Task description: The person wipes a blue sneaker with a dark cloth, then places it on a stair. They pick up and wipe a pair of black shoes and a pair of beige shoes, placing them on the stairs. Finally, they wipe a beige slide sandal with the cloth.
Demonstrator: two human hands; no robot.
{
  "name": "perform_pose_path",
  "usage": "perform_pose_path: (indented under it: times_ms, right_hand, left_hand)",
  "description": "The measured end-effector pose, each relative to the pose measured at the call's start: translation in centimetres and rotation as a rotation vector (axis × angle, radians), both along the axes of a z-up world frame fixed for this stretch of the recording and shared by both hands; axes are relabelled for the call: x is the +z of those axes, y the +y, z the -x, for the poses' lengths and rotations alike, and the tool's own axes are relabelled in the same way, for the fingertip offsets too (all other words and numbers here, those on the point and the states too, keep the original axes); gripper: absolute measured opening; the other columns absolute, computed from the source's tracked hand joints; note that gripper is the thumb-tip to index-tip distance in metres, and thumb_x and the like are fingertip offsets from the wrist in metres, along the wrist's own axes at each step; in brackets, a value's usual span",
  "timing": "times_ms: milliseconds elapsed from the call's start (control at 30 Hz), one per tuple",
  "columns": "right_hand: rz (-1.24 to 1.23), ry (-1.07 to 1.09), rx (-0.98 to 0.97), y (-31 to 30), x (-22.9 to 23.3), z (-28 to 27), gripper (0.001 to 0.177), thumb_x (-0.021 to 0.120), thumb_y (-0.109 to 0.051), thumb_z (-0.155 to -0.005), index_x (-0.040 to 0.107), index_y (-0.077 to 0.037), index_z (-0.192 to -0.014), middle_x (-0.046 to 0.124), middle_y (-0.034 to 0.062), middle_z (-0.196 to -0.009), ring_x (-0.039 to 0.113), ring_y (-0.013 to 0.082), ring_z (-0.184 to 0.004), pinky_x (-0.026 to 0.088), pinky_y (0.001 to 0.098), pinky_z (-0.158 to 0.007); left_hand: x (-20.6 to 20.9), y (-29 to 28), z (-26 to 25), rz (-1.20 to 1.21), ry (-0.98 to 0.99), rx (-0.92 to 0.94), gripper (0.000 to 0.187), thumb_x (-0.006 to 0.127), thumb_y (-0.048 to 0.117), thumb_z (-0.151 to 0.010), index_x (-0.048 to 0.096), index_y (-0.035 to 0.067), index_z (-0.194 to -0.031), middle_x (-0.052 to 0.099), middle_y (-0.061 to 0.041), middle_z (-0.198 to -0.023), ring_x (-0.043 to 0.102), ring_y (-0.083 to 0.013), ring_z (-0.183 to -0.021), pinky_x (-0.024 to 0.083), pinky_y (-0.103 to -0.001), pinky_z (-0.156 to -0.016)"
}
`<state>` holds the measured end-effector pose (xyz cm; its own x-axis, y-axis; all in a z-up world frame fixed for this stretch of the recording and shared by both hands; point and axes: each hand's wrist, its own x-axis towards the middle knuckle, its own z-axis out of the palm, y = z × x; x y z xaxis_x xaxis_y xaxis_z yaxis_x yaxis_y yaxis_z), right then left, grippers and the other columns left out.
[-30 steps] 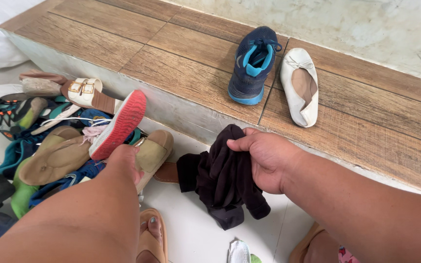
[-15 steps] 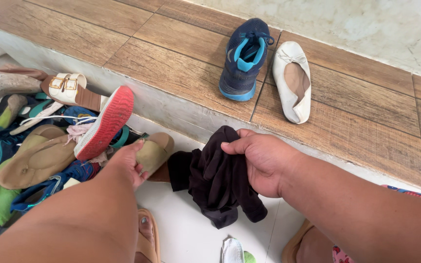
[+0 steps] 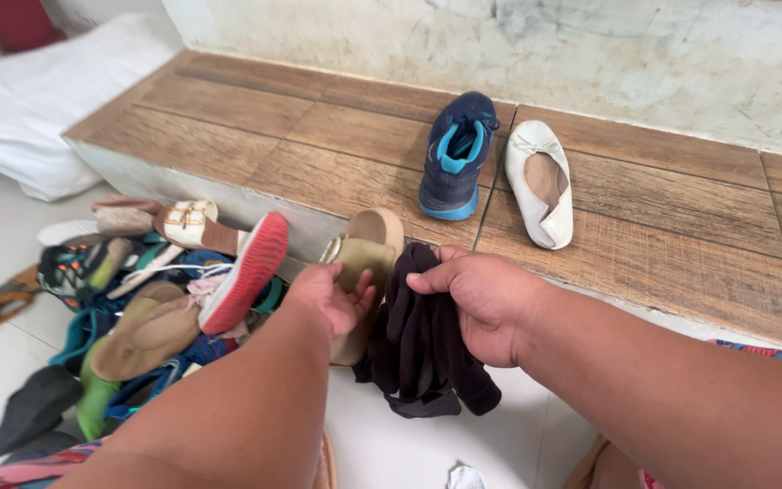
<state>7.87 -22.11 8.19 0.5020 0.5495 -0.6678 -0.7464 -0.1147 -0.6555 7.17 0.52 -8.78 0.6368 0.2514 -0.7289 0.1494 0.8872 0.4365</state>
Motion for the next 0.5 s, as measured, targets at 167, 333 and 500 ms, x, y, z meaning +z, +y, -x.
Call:
perform_pose_path:
  times_ms: [167,333,500]
  right_hand:
    - [-0.130,-0.101,0.071,-0.8,1.8,0.3,0.019,0.054,-0.006,-0.094,0.060,-0.009,-0.111,0.071,0.0128,-0.102,0.071,0.0279,-0.092,0.059,0.0458,-0.088]
    - [-0.146,-0.194,-0.009,-2.8,4.2,0.2,0.015,0.055,-0.004,-0.095,0.059,-0.008,-0.109,0.071,0.0128,-0.100,0.070,0.0284,-0.092,0.060,0.0449,-0.087]
    - [-0.144,-0.317,-0.037,-4.7,6.3,0.9,0.015,0.058,-0.005,-0.094,0.062,-0.009,-0.107,0.069,0.0117,-0.097,0.069,0.0278,-0.089,0.060,0.0446,-0.082]
  left_hand:
    - [6.1,-3.3,0.7,0.016,-0.152,-0.045,0.043,0.039,0.030,-0.105,0.049,0.007,-0.140,0.061,-0.016,-0.135,0.064,-0.0290,-0.110,0.048,-0.048,-0.100]
    - [12.6,-6.3,2.5,0.049,-0.273,-0.063,0.049,0.044,0.034,-0.101,0.049,0.007,-0.142,0.062,-0.016,-0.136,0.062,-0.0304,-0.118,0.042,-0.049,-0.108]
    - [17.7,-9.7,3.5,0.024,-0.410,-0.157,0.052,0.047,0.038,-0.100,0.053,0.006,-0.141,0.062,-0.015,-0.138,0.059,-0.0306,-0.122,0.039,-0.049,-0.113]
